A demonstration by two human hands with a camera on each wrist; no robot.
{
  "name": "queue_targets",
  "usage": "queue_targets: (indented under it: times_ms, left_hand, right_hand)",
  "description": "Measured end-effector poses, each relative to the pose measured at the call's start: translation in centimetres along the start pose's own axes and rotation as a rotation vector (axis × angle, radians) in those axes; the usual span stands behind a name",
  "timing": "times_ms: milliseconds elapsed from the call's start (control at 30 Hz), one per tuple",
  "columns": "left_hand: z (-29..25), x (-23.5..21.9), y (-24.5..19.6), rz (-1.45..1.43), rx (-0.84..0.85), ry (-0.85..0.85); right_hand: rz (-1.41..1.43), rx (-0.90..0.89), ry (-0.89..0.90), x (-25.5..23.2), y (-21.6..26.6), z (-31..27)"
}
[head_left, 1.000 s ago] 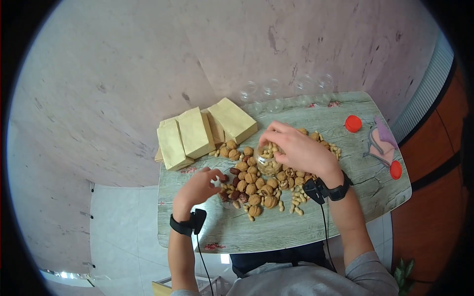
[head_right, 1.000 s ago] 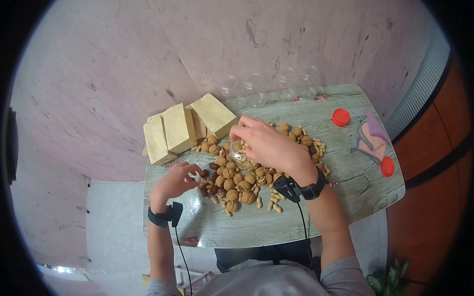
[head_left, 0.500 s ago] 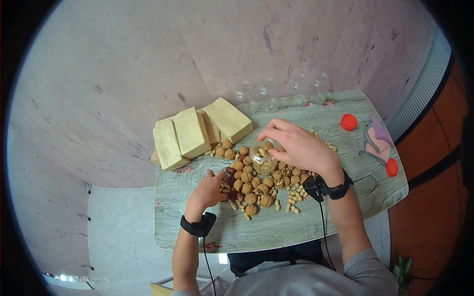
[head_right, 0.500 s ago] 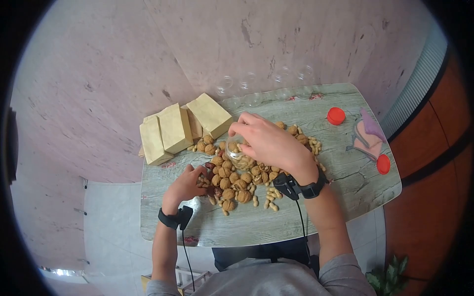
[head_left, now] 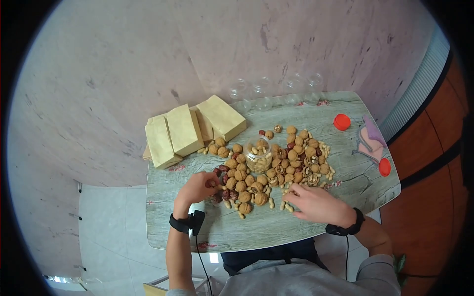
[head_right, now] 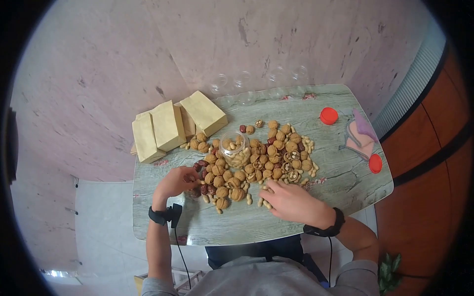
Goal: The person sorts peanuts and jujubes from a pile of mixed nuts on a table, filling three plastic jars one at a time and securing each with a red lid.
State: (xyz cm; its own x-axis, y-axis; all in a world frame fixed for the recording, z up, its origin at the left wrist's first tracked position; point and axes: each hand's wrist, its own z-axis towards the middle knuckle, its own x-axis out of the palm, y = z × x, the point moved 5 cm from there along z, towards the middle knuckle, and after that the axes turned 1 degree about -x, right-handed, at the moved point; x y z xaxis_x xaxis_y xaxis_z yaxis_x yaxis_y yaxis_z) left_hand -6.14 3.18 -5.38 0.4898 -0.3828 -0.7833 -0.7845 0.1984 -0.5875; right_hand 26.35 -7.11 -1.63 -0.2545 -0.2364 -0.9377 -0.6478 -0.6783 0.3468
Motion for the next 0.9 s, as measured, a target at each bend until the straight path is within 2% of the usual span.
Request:
queue_targets:
  times_ms: [100, 200, 267, 300, 433, 500, 533, 600, 800, 900]
  left_hand:
    - [-0.3, -0.6, 0.2, -0.088, -0.037, 0.031]
    - [-1.3, -2.3, -0.4, -0.117, -0.119, 0.004]
    - [-1.4, -4.0, -1.3, -0.030, -0.074, -0.101]
    - [-1.3, -4.5, -2.1, -0.030, -0.074, -0.102]
    - [-0.1, -6.5, -9.4, -0.065, -0.002, -0.151]
    - [0.9, -6.8, -12.9, -0.062, 0.201, -0.173]
    - [1.8, -6.5, -13.9, -0.064, 0.205, -0.175]
    - [3.1, -6.1, -16.1, -0.009, 0.356, -0.216]
    - [6.9, -3.7, -16.7, 0.107, 0.383, -0.209]
    - [6.2, -4.2, -16.7, 0.061, 0.382, -0.244]
  right_hand:
    - [-0.141, 0.040, -0.084, 1.3, 0.6, 0.1]
    - [-0.095, 0.050, -0.098, 1.9, 0.2, 0.3]
    - [-0.096, 0.051, -0.117, 2.8, -0.5, 0.5]
    - [-0.098, 0.054, -0.137, 3.1, -0.7, 0.6]
    - [-0.070, 0.074, -0.114, 3.5, -1.2, 1.1]
    - [-0.021, 0.097, -0.067, 3.5, -1.3, 1.3]
    - [-0.025, 0.099, -0.067, 3.5, -1.2, 1.4]
    - [-0.070, 0.118, -0.071, 3.4, -0.9, 1.7]
    - [-0.043, 0.182, -0.054, 3.3, -0.6, 1.5]
    - [-0.035, 0.121, -0.111, 3.6, -1.1, 1.5]
